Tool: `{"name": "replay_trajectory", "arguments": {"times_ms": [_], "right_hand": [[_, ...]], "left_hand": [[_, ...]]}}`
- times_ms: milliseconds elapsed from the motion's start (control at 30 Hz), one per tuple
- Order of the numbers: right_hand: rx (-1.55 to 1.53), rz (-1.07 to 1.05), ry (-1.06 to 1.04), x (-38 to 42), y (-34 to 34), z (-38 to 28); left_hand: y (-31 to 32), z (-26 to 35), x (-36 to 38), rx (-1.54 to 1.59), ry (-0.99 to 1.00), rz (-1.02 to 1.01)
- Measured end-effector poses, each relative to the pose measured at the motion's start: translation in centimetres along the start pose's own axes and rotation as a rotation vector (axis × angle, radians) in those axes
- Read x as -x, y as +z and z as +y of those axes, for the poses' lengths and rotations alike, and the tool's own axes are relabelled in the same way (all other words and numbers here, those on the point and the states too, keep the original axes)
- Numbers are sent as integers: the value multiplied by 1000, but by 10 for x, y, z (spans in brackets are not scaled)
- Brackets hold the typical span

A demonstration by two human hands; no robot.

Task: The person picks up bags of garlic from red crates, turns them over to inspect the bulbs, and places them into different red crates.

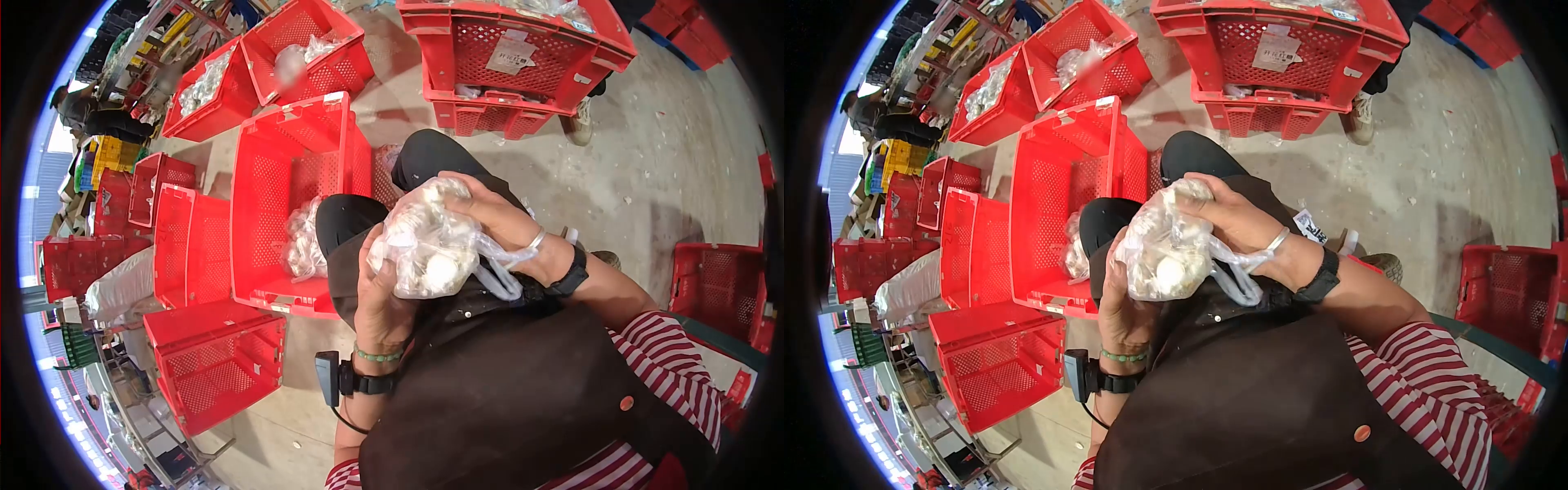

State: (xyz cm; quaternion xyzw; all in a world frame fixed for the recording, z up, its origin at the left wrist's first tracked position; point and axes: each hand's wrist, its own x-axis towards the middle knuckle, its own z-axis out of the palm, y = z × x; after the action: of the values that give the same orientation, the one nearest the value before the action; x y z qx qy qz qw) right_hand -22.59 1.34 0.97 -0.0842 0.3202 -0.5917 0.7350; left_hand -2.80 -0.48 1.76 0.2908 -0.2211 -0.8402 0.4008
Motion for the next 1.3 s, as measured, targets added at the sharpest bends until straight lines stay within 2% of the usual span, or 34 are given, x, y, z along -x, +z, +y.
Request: {"name": "replay_trajectory", "arguments": {"times_ms": [133, 200, 400, 467, 533, 600, 667, 767, 900, 967, 1100, 1167, 1200, 1267, 1300], "right_hand": [[52, -51, -16, 11, 5, 2], [408, -150, -119, 11, 5, 6], [271, -94, -32, 6, 7, 7], [95, -178, -9, -1, 3, 10], [90, -159, 20, 2, 7, 8], [326, -311, 25, 5, 13, 4], [309, -311, 41, 5, 13, 3], [333, -258, 66, 2, 8, 4], [310, -224, 64, 0, 11, 4], [321, -225, 54, 1, 16, 5], [489, -158, 48, 2, 19, 8], [928, -125, -239, 4, 23, 11], [928, -126, -235, 7, 25, 13], [1122, -93, -418, 13, 29, 15], [1051, -82, -447, 12, 27, 17]], "left_hand": [[-1, 1, -1, 13, -38, 31], [3, 0, -1, 1, -50, 40], [-2, -1, -3, 16, -116, 72], [-5, 3, -7, 80, -174, 38], [-16, 3, -8, 108, -173, 5], [-23, 3, -9, 138, -173, -19], [-20, 3, -9, 309, -214, 72], [-16, 3, -6, 254, -181, 127], [-33, 6, -10, 217, -222, 70], [-35, 7, -14, 350, -235, 12], [-23, 6, -10, 395, -260, 89], [-11, -1, -6, 129, 42, 8], [-6, -2, -4, 131, 42, 11], [4, 1, -1, -64, 93, 143], [8, 3, -1, -20, 114, 157]]}}
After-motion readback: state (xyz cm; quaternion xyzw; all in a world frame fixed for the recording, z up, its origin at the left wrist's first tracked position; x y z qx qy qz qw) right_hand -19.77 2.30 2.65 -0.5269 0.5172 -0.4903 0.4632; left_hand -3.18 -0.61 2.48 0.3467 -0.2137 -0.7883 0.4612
